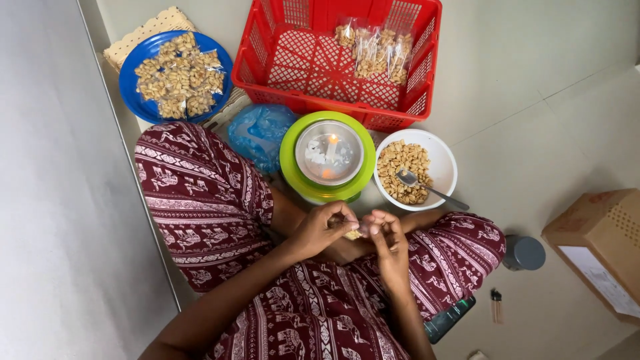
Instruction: Sealing small plastic bags containing snacks by melting the edges over a candle flame and placing them in a basket.
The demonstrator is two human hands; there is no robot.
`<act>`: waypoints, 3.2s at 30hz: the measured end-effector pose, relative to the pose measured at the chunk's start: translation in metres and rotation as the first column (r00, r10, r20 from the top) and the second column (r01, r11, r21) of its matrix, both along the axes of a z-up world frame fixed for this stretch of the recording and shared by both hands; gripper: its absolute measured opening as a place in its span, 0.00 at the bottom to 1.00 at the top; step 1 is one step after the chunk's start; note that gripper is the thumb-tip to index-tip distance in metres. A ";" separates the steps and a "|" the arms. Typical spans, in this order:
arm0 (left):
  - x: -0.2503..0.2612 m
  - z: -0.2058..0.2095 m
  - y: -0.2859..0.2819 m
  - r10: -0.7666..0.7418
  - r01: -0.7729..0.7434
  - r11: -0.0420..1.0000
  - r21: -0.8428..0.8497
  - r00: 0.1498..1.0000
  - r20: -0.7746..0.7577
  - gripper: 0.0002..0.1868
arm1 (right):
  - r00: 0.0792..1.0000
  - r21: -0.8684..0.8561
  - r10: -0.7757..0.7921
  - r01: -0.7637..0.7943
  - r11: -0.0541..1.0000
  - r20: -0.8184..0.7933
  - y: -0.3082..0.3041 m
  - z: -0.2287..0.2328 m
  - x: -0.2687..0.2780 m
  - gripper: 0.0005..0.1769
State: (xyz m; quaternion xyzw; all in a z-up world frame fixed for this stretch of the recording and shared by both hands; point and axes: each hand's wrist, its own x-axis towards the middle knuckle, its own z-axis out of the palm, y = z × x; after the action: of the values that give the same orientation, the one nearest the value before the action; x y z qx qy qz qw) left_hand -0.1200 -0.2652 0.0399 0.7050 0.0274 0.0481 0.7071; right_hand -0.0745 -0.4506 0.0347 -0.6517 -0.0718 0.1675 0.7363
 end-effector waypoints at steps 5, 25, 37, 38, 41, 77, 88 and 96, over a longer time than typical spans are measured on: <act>-0.011 0.024 0.013 0.123 -0.124 0.992 0.013 0.991 0.046 0.04 | 0.859 0.244 -0.032 0.180 0.953 -0.510 0.002 -0.008 0.011 0.32; -0.103 0.220 0.113 0.595 -0.778 0.623 0.084 0.541 0.595 0.09 | 0.578 0.263 -0.264 0.668 0.696 -0.772 -0.026 0.013 0.103 0.40; -0.098 0.225 0.105 0.693 -0.811 0.582 -0.059 0.457 0.558 0.06 | 0.560 0.157 -0.046 0.309 0.938 -0.827 0.072 -0.037 0.042 0.17; -0.097 0.226 0.104 0.683 -0.801 0.597 -0.054 0.472 0.557 0.07 | 0.552 0.142 -0.051 0.302 0.943 -0.833 0.079 -0.040 0.044 0.14; -0.096 0.223 0.105 0.685 -0.792 0.608 -0.064 0.482 0.546 0.07 | 0.567 0.144 -0.074 0.331 0.932 -0.820 0.091 -0.055 0.052 0.14; -0.056 0.243 0.077 0.693 -0.772 0.636 -0.006 0.568 0.444 0.07 | 0.599 -0.027 -0.144 0.201 0.979 -0.787 0.068 -0.131 0.166 0.19; -0.050 0.236 0.080 0.726 -0.801 0.599 -0.005 0.541 0.424 0.08 | 0.456 0.086 -0.138 0.437 0.895 -0.879 0.041 -0.040 0.095 0.06; -0.047 0.231 0.084 0.702 -0.789 0.614 -0.019 0.534 0.471 0.09 | 0.953 0.106 -0.297 0.303 0.947 -0.065 -0.124 0.085 0.040 0.16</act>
State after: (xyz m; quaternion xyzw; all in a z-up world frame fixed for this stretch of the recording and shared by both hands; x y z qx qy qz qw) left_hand -0.1672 -0.1815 0.2714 0.6606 0.1641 0.5040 0.5317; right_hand -0.0343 -0.5749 0.1199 -0.6075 0.0362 0.0648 0.7908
